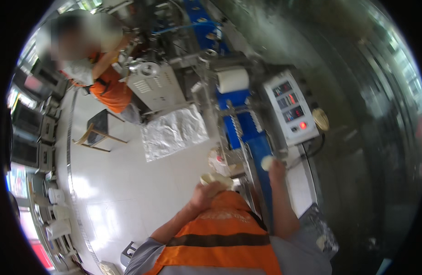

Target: The person places round dough pieces onto a conveyor belt, folds them into dumpling shapes, and collects them on a metal tray. The person repeats this process continuously while another worker operates nearby equipment.

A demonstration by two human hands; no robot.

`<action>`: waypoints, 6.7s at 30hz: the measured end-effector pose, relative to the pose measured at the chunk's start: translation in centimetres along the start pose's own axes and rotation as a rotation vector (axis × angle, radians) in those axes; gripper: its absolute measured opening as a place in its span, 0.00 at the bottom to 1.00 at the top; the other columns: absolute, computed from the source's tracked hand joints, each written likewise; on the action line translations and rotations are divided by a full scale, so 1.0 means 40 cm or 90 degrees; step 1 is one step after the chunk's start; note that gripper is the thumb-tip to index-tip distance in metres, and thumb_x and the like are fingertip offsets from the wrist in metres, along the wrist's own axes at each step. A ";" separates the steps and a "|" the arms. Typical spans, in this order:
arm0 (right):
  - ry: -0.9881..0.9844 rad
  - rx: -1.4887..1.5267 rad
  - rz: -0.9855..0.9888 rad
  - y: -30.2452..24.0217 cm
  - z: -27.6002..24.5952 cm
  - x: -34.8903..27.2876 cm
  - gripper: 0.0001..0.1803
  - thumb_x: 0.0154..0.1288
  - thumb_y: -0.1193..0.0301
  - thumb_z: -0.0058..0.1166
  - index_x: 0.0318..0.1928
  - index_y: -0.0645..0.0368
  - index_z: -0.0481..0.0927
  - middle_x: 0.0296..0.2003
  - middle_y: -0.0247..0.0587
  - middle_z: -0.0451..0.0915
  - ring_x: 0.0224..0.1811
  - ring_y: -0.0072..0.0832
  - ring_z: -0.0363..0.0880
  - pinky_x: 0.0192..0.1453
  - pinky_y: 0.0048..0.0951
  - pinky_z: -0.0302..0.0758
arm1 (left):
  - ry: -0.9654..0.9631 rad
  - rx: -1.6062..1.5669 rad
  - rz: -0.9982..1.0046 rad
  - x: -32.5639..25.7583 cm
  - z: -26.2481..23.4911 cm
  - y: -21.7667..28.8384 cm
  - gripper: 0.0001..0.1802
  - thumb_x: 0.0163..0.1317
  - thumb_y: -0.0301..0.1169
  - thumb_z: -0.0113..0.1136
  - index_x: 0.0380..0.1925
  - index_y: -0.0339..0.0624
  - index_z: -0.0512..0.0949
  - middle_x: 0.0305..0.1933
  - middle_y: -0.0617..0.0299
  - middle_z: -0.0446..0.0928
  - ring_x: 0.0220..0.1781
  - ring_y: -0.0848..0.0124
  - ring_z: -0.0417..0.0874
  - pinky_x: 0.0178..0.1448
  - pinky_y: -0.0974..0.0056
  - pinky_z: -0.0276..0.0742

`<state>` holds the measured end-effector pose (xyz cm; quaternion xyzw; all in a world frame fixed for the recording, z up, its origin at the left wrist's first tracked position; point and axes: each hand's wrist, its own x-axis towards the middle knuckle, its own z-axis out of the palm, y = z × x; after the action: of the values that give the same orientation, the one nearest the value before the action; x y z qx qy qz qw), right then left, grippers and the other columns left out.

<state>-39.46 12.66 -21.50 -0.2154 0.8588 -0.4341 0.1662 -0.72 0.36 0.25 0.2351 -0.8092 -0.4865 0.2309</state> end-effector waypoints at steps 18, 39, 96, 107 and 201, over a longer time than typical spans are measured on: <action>-0.092 -0.040 0.128 -0.299 0.151 0.018 0.15 0.70 0.60 0.57 0.38 0.62 0.85 0.26 0.45 0.85 0.27 0.37 0.87 0.34 0.42 0.82 | 0.276 -0.815 -0.428 -0.010 -0.019 0.081 0.17 0.72 0.32 0.56 0.56 0.33 0.74 0.53 0.52 0.80 0.56 0.59 0.82 0.61 0.54 0.81; -0.488 0.236 -0.065 -0.536 0.026 -0.365 0.14 0.68 0.64 0.64 0.44 0.63 0.82 0.38 0.35 0.84 0.40 0.19 0.81 0.43 0.25 0.78 | 0.087 -0.802 -0.469 0.008 0.024 0.073 0.19 0.73 0.31 0.50 0.58 0.30 0.71 0.55 0.51 0.78 0.56 0.59 0.81 0.61 0.58 0.79; -0.512 0.268 -0.100 -0.663 0.005 -0.505 0.09 0.70 0.74 0.61 0.46 0.66 0.82 0.39 0.39 0.85 0.41 0.21 0.83 0.46 0.24 0.80 | 0.104 -0.736 -0.348 -0.020 0.094 -0.057 0.28 0.79 0.43 0.33 0.65 0.32 0.66 0.64 0.49 0.73 0.67 0.56 0.72 0.74 0.52 0.62; -0.582 0.369 0.008 -0.656 0.017 -0.504 0.11 0.71 0.70 0.58 0.47 0.65 0.85 0.40 0.36 0.86 0.42 0.22 0.82 0.50 0.24 0.76 | 0.059 -0.731 -0.277 -0.046 0.053 -0.006 0.14 0.75 0.36 0.50 0.48 0.35 0.75 0.56 0.53 0.77 0.57 0.64 0.79 0.56 0.61 0.74; -0.315 0.307 0.045 -0.472 0.025 -0.261 0.16 0.61 0.70 0.70 0.47 0.64 0.82 0.38 0.35 0.86 0.37 0.19 0.83 0.40 0.25 0.78 | 0.056 -0.710 -0.441 0.053 0.052 0.078 0.29 0.70 0.20 0.48 0.71 0.37 0.60 0.72 0.50 0.66 0.69 0.57 0.74 0.68 0.55 0.75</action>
<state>-25.83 7.35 -5.61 -0.2390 0.6724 -0.5530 0.4300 -4.11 1.76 2.47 0.3465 -0.3033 -0.8690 0.1809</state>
